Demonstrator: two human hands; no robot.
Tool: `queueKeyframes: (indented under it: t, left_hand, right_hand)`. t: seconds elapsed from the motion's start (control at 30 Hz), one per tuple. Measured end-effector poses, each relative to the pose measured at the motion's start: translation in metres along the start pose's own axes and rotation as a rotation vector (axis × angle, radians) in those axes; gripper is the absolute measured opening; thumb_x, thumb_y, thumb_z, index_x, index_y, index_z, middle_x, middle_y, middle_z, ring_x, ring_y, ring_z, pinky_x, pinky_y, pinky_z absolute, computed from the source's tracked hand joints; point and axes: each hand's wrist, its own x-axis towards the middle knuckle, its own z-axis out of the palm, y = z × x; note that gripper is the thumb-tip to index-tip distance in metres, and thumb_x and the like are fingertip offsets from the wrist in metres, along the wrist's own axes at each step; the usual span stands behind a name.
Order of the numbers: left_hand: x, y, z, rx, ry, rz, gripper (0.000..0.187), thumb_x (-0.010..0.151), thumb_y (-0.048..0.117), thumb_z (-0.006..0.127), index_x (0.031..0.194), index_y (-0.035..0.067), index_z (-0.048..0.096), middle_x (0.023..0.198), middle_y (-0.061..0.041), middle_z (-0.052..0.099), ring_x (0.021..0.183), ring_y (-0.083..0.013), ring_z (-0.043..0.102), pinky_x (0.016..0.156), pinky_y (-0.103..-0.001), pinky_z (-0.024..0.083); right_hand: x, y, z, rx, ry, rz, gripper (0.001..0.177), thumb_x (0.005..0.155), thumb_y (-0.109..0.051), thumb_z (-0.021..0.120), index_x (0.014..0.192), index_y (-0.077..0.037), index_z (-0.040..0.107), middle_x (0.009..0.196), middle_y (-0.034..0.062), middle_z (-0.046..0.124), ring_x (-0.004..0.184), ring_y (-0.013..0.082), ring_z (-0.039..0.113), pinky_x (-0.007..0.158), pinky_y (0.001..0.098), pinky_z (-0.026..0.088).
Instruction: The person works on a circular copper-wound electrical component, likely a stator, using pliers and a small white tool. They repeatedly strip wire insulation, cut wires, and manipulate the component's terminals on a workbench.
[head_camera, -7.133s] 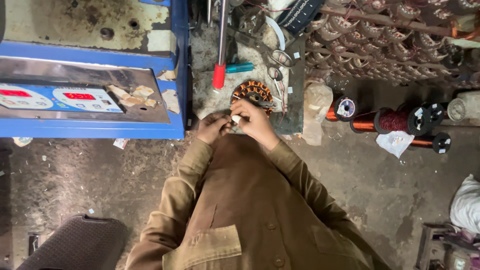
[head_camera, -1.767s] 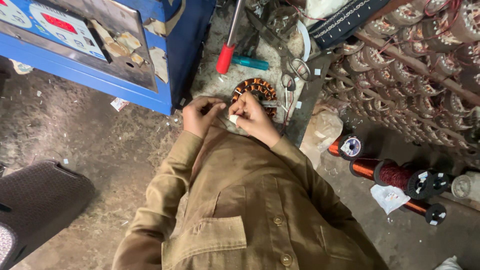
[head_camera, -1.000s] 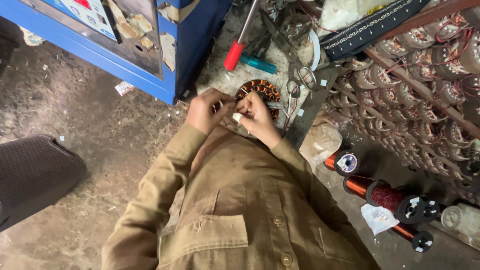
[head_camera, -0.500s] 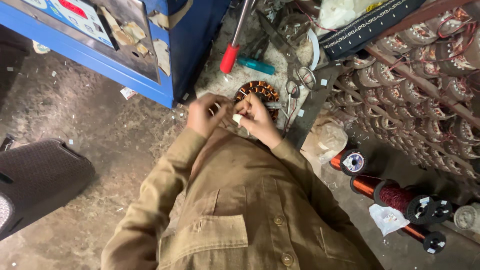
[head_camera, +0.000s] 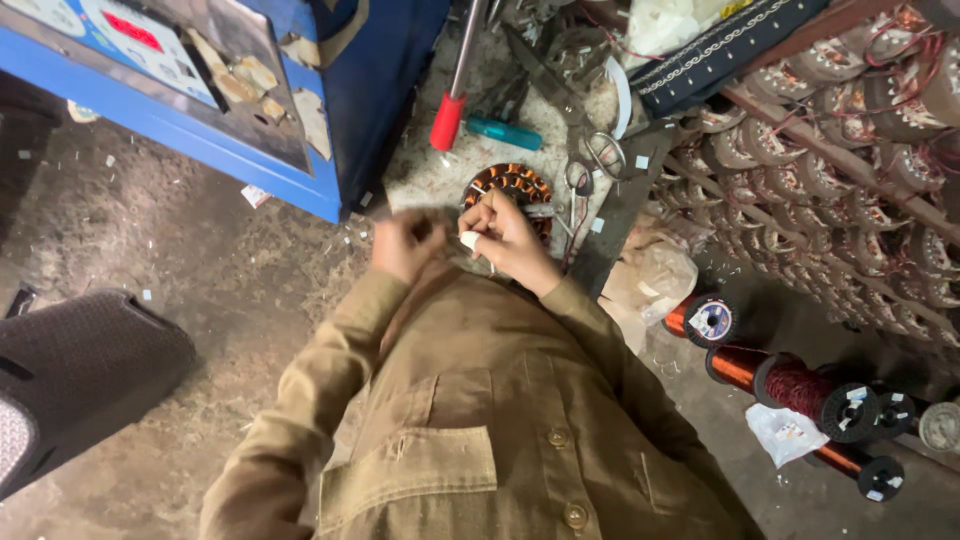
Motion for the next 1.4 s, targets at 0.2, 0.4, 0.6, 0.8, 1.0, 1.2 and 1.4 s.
queueKeyframes:
  t: [0.2,0.4,0.6,0.8,1.0,1.2,1.4]
  left_hand:
    - [-0.016,0.004,-0.003,-0.213,-0.167,-0.041,0.016,0.087,0.013,0.072,0.100,0.008,0.079,0.088,-0.008,0.079,0.070,-0.0156,0.069,0.064,-0.031,0.055]
    - [-0.003,-0.009,0.006,0.138,-0.068,-0.076,0.013,0.085,0.014,0.082,0.088,0.002,0.077,0.079,-0.011,0.073,0.068,-0.0163,0.068,0.066,-0.031,0.055]
    - [-0.008,-0.017,-0.001,-0.353,-0.179,0.103,0.015,0.088,0.007,0.071,0.102,0.004,0.077,0.099,-0.008,0.078,0.092,-0.0120,0.073,0.085,-0.030,0.058]
    - [-0.011,0.001,0.005,-0.021,-0.179,-0.080,0.013,0.083,0.009,0.075,0.095,0.004,0.080,0.086,-0.009,0.078,0.073,-0.0135,0.074,0.071,-0.029,0.059]
    - [0.000,0.005,-0.007,-0.183,-0.075,0.110,0.009,0.090,0.013,0.074,0.096,0.007,0.077,0.092,-0.009,0.078,0.081,-0.0163,0.076,0.076,-0.030,0.059]
    - [-0.014,0.020,-0.005,0.043,-0.170,-0.029,0.013,0.083,0.013,0.078,0.094,0.007,0.079,0.085,-0.011,0.076,0.070,-0.0199,0.073,0.067,-0.032,0.058]
    - [-0.004,0.013,-0.008,-0.072,-0.056,0.111,0.013,0.089,0.015,0.075,0.101,0.008,0.078,0.094,-0.010,0.077,0.080,-0.0186,0.075,0.073,-0.032,0.058]
  right_hand:
    - [0.004,-0.001,-0.002,-0.068,-0.037,-0.133,0.031,0.094,0.011,0.057,0.101,-0.010,0.036,0.110,0.0089,0.063,0.098,0.0107,0.058,0.084,0.0287,0.053]
    - [0.003,0.000,-0.002,-0.017,-0.008,0.039,0.031,0.091,0.005,0.062,0.094,-0.011,0.035,0.099,0.0056,0.061,0.086,0.0100,0.057,0.070,0.0286,0.055]
    - [-0.004,0.001,-0.001,-0.140,-0.010,-0.116,0.035,0.097,0.008,0.068,0.102,-0.008,0.037,0.101,0.0056,0.042,0.093,0.0109,0.043,0.080,0.0289,0.044]
    - [-0.002,-0.006,-0.001,-0.011,-0.018,0.020,0.029,0.092,0.004,0.061,0.095,-0.011,0.037,0.099,0.0048,0.059,0.085,0.0090,0.054,0.071,0.0273,0.053]
    - [-0.001,-0.002,-0.003,-0.106,-0.007,0.001,0.031,0.093,0.008,0.063,0.099,-0.009,0.038,0.098,0.0026,0.043,0.088,0.0084,0.046,0.073,0.0278,0.050]
    - [-0.001,-0.007,-0.003,-0.020,-0.036,0.046,0.029,0.091,0.005,0.060,0.094,-0.011,0.036,0.100,0.0050,0.059,0.085,0.0086,0.053,0.069,0.0273,0.053]
    - [-0.002,-0.010,-0.002,-0.067,-0.035,0.037,0.030,0.091,0.007,0.059,0.098,-0.011,0.037,0.100,0.0023,0.045,0.086,0.0093,0.051,0.071,0.0288,0.054]
